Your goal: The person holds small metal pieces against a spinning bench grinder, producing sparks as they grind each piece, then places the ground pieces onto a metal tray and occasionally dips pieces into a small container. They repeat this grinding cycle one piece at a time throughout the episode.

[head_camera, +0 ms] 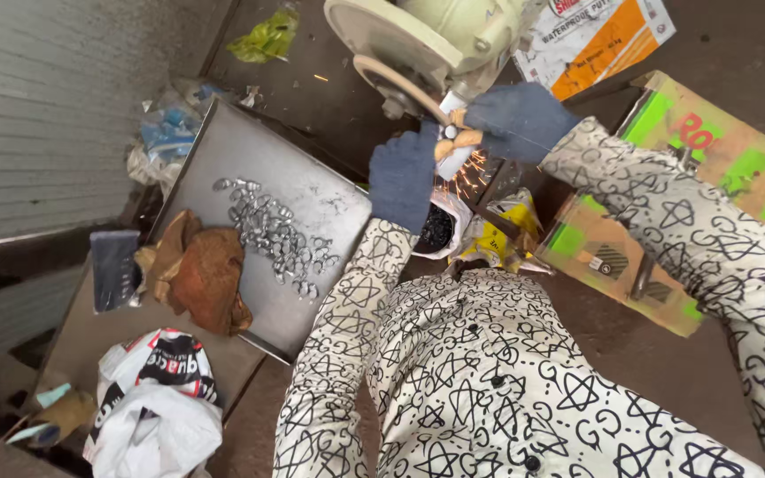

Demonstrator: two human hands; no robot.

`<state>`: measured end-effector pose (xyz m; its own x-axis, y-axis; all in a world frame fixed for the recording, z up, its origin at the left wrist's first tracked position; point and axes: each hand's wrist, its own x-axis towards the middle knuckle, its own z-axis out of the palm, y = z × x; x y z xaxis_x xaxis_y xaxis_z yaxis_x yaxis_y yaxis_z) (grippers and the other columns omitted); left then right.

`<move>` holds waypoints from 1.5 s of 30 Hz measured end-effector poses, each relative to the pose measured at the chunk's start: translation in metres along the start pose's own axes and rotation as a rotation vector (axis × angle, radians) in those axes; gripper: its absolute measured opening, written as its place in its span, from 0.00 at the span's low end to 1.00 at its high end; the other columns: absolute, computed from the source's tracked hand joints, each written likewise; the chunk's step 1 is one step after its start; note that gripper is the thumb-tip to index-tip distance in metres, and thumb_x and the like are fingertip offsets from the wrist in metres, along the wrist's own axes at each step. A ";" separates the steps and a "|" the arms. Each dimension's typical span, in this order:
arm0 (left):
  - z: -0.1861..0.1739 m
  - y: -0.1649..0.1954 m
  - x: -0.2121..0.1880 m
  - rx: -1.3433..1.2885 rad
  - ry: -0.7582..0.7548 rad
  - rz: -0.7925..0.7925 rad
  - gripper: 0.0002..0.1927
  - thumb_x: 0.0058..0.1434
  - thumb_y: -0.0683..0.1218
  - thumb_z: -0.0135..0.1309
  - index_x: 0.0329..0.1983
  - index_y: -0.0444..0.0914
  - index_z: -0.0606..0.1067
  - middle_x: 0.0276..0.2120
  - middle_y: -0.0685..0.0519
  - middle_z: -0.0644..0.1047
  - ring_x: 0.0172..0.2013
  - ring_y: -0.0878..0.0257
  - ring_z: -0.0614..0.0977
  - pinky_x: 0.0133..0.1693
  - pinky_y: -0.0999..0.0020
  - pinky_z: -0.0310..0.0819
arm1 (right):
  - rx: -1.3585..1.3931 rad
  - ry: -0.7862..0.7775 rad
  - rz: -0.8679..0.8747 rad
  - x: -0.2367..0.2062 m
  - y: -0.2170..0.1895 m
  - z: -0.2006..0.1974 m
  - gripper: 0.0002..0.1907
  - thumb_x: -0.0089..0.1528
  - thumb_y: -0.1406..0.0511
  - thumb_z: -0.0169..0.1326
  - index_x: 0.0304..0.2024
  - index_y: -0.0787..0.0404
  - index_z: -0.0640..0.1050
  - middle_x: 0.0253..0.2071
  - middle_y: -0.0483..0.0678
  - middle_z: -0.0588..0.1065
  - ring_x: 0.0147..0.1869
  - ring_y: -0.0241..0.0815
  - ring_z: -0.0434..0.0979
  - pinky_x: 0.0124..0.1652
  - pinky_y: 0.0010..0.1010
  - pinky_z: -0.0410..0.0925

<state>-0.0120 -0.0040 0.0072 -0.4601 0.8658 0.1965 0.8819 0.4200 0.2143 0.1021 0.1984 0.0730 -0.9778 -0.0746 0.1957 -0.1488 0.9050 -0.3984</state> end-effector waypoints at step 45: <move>-0.024 -0.005 0.013 -0.057 -0.116 -0.021 0.15 0.68 0.60 0.54 0.48 0.47 0.75 0.35 0.52 0.76 0.39 0.53 0.80 0.41 0.52 0.70 | -0.074 0.224 0.390 -0.022 -0.060 0.018 0.16 0.67 0.52 0.61 0.48 0.55 0.80 0.34 0.49 0.75 0.36 0.51 0.79 0.32 0.42 0.69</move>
<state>-0.0247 -0.0014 0.0317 -0.4603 0.8841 0.0798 0.8635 0.4251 0.2714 0.1303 0.1379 0.0768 -0.9016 0.3626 0.2359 0.2432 0.8758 -0.4170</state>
